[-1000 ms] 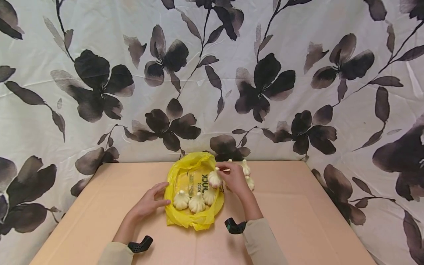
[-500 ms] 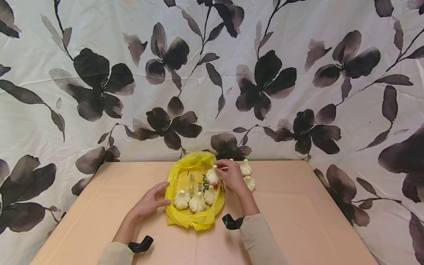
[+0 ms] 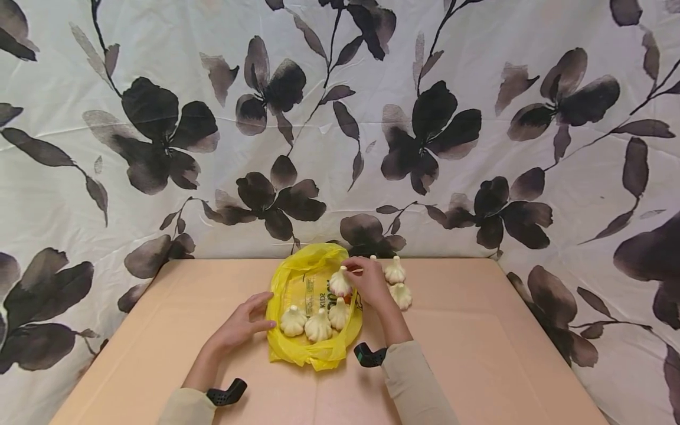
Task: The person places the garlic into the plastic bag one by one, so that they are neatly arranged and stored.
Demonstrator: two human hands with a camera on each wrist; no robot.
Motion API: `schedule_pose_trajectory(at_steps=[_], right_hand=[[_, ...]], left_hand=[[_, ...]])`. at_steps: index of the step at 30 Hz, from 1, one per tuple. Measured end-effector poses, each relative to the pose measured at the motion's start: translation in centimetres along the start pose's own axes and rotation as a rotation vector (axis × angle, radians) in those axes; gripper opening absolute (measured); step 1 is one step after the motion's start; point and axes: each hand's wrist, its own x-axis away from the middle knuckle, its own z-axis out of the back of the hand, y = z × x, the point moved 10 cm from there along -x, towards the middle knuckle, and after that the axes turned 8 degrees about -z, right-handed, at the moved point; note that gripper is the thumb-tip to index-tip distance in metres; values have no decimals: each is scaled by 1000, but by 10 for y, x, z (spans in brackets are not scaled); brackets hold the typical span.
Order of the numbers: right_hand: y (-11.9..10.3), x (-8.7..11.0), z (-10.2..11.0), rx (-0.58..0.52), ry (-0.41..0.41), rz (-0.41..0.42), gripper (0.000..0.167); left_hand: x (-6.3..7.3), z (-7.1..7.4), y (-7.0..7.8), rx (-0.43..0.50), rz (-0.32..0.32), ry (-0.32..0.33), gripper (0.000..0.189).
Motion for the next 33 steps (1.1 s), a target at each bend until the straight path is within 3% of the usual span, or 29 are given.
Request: schedule_pose_trajectory(at_steps=[33], right_hand=[[30,-10,-18,-5,-22,-62,19]], left_hand=[[-3,0,-2,-20,7,13,78]])
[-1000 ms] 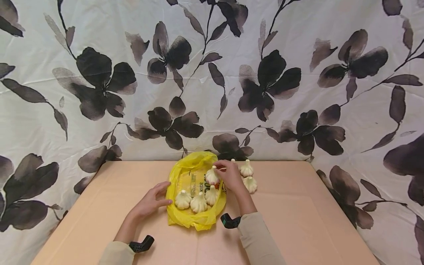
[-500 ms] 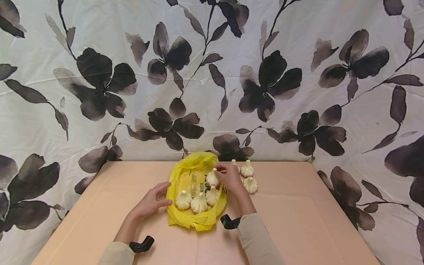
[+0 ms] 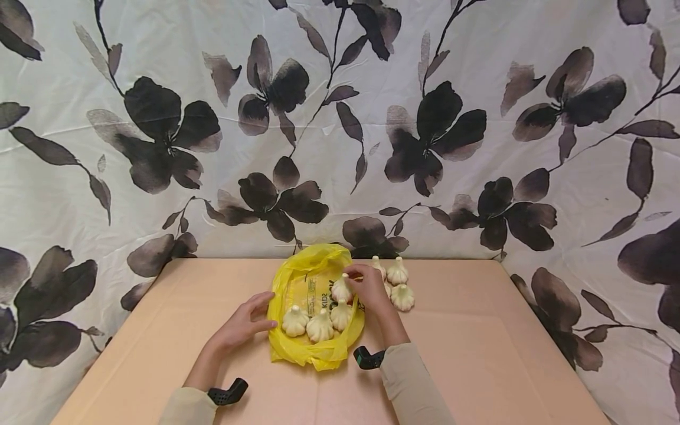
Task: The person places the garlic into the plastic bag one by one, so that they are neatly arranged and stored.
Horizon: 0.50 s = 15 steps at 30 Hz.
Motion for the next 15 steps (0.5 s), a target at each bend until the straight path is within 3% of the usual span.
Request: schedule_pose_trajectory(at_steps=[15], right_hand=[[9,1,-4,45,15,-25,20]], left_hand=[[2,0,-1,29,19,-3,78]])
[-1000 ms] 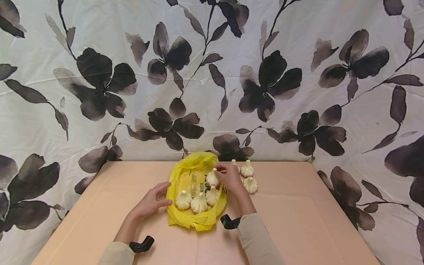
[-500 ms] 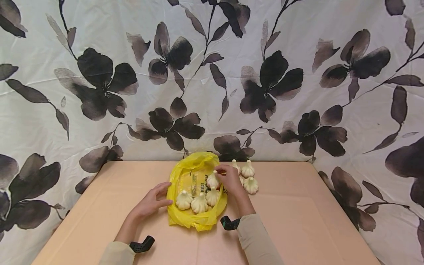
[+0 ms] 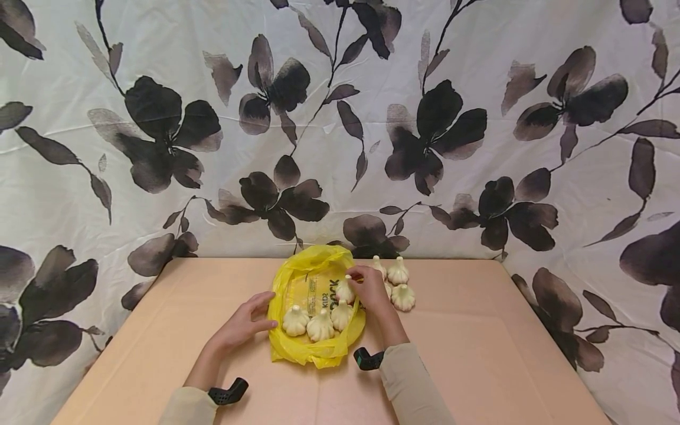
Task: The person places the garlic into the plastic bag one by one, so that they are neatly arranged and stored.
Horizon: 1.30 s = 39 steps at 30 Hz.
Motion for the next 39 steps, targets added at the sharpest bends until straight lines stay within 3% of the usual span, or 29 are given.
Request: schedule_pose_trajectory(at_steps=[7,24,39], right_hand=[[4,-5,1,32,-11,-18,21],[2,-16,11,-11,-34,2,20],[-6,-26,28,-28,-40,40,21]], left_hand=[[-5,-1,3,6,-1,8,78],[-16,-3,2,2,19,25,77],[-25,-4,7,-17,-26,18,77]])
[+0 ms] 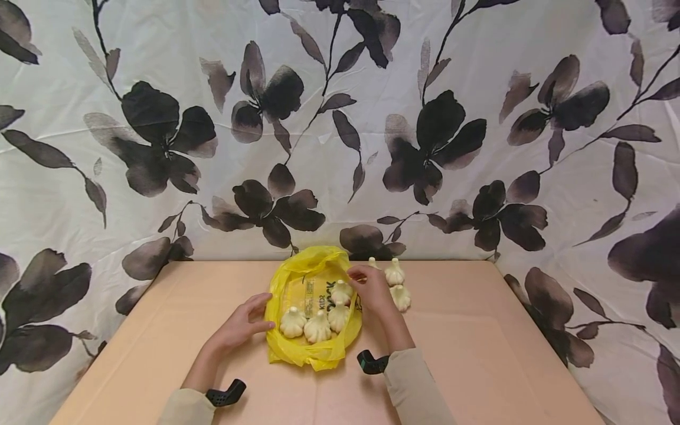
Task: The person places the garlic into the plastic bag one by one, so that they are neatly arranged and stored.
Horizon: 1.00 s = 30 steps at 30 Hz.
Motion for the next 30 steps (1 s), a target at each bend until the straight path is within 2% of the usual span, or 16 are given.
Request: schedule_pose_trajectory(at_steps=[10,15,23,30], right_hand=[[7,-16,10,-10,-19,43,25],[11,-24,14,-8,-41,53,25],[4,-10,18,-12,-41,53,25],[0,2,24,22,-18,67,23]], left_hand=[[-12,-3,-5,-51,13,46,79],[-18,-7,-7,-41,15,56,79],[-12,-4,-5,-43,16,57,79],[-8,-3,-1,-45,-8,32,80]])
